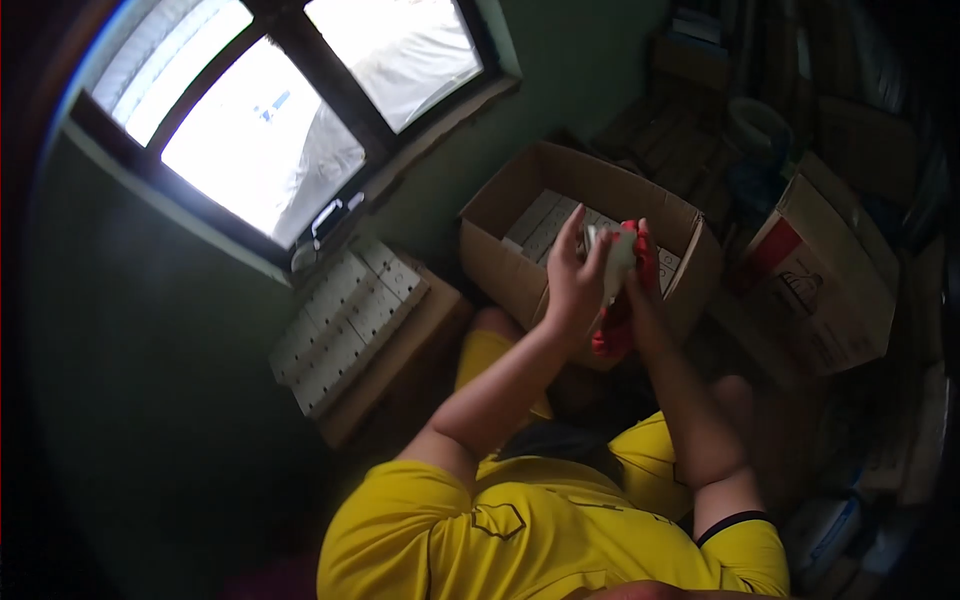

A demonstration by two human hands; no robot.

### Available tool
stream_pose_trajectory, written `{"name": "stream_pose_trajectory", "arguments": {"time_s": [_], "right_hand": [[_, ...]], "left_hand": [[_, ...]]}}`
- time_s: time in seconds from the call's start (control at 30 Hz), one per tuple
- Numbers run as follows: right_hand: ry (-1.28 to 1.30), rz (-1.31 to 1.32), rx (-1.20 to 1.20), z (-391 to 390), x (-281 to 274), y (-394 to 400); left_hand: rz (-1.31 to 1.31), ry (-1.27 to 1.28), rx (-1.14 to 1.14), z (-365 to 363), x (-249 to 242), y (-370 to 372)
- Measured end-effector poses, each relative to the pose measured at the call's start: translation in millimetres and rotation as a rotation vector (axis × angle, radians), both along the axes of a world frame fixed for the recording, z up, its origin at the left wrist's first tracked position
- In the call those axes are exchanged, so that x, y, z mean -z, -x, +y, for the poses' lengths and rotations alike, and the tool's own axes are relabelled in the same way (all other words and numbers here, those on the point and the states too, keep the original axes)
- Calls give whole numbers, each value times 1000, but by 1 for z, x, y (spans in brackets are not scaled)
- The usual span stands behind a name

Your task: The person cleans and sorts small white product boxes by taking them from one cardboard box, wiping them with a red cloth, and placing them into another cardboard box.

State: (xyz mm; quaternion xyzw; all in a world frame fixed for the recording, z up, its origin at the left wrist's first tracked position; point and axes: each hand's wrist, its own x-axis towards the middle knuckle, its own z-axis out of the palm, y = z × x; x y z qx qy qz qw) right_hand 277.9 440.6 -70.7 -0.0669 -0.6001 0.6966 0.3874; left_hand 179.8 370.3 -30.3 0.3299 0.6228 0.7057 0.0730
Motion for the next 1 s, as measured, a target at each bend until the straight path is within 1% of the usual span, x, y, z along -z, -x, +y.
{"name": "stream_pose_trajectory", "arguments": {"time_s": [0.03,0.07,0.13,0.17,0.2,0.27,0.3,0.37,0.4,0.47,0.5,0.53,0.57,0.6,0.63,0.67,0.7,0.73,0.77,0.8,0.83,0.87,0.93,0.97,1.0], "right_hand": [[-15,-53,3,-10,-6,-3],[17,-31,27,-11,-3,-4],[84,17,81,-7,0,-2],[240,105,112,-4,-3,0],[182,71,107,5,-2,-3],[64,11,95,20,-8,-10],[99,-21,119,17,-6,-11],[-137,-61,173,5,-5,-8],[-259,-75,202,0,-4,-7],[-505,-106,255,-7,1,-8],[-627,-121,284,-10,2,-7],[-746,-137,315,-13,0,-5],[-913,-162,295,-15,-9,-7],[-918,-155,396,-18,-8,-4],[-921,-150,497,-22,-7,-1],[-923,-147,601,-25,-6,1],[-672,-107,639,-27,2,4],[-348,-59,465,-27,9,3],[-28,-10,293,-26,15,0],[289,44,121,-23,23,-3],[405,-16,28,-13,43,-6],[397,-12,-2,-10,40,-11],[386,2,-62,-6,34,-13],[251,-11,48,-4,33,-12],[303,-15,19,0,31,-13]], "left_hand": [[-90,-14,79,2,-7,5],[-179,-29,160,-1,-13,5],[152,241,220,-14,-29,-8],[321,378,253,-20,-33,-11],[396,322,245,-22,-23,-18],[532,292,233,-26,-17,-29],[555,342,254,-26,-13,-30],[614,443,301,-24,0,-24],[662,430,299,-22,11,-18],[748,404,292,-22,17,-12],[578,515,233,-25,21,-7],[385,391,195,-27,14,-6],[190,269,160,-29,9,-6],[-7,149,125,-32,4,-7],[-105,167,132,-35,-5,-5],[-72,162,143,-34,-10,-4],[-40,156,157,-32,-12,-4],[-10,150,175,-31,-15,-5],[46,205,220,-33,-21,-6],[75,187,228,-32,-21,-8],[104,168,233,-31,-21,-9],[132,153,238,-33,-24,-10],[-43,336,289,-44,-30,-9],[109,281,249,-46,-18,-7],[261,224,213,-48,-6,-6]]}}
